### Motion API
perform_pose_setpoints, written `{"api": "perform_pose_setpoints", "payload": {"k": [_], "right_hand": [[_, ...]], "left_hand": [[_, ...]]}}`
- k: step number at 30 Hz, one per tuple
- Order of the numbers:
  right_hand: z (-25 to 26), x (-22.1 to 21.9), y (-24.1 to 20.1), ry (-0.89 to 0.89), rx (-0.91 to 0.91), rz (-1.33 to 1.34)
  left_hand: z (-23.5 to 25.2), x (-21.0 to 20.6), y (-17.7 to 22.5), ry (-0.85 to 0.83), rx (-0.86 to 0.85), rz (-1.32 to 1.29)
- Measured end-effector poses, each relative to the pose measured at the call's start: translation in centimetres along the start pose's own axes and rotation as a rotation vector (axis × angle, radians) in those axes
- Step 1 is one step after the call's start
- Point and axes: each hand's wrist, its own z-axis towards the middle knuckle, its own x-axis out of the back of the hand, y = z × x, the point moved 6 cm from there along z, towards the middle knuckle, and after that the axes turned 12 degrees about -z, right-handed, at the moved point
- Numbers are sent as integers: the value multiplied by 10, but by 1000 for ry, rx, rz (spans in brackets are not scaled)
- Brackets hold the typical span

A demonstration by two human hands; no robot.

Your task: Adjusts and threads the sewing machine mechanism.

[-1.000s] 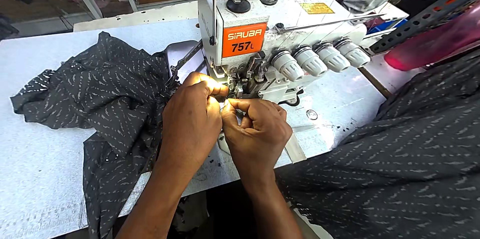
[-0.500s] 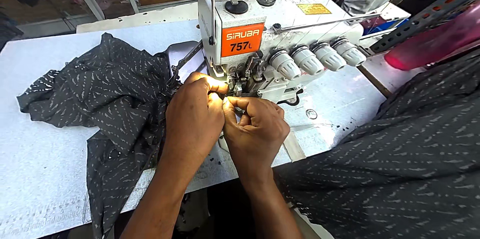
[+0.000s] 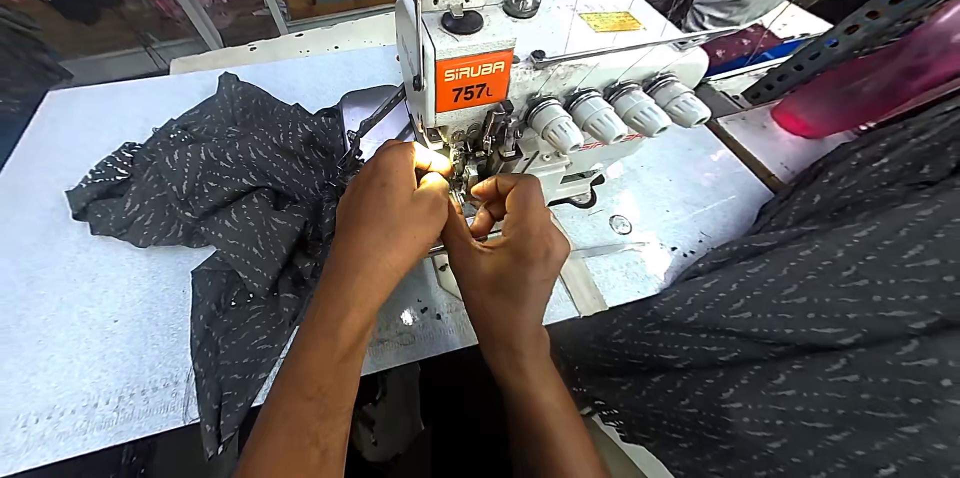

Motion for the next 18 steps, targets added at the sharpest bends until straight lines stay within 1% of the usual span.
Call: {"api": "perform_pose_setpoints", "payload": {"k": [7, 12, 15, 18], "right_hand": [[0, 2, 2, -18, -19, 24], [1, 3, 3, -39, -11, 38], [1, 4, 3, -44, -5, 36], [0, 6, 2, -30, 13, 10]], "left_hand": [[7, 0, -1, 26, -24, 15], [9, -2, 0, 56, -41, 116], [6, 2, 0, 124, -60, 112], [-2, 8, -2, 246, -146, 35]]}}
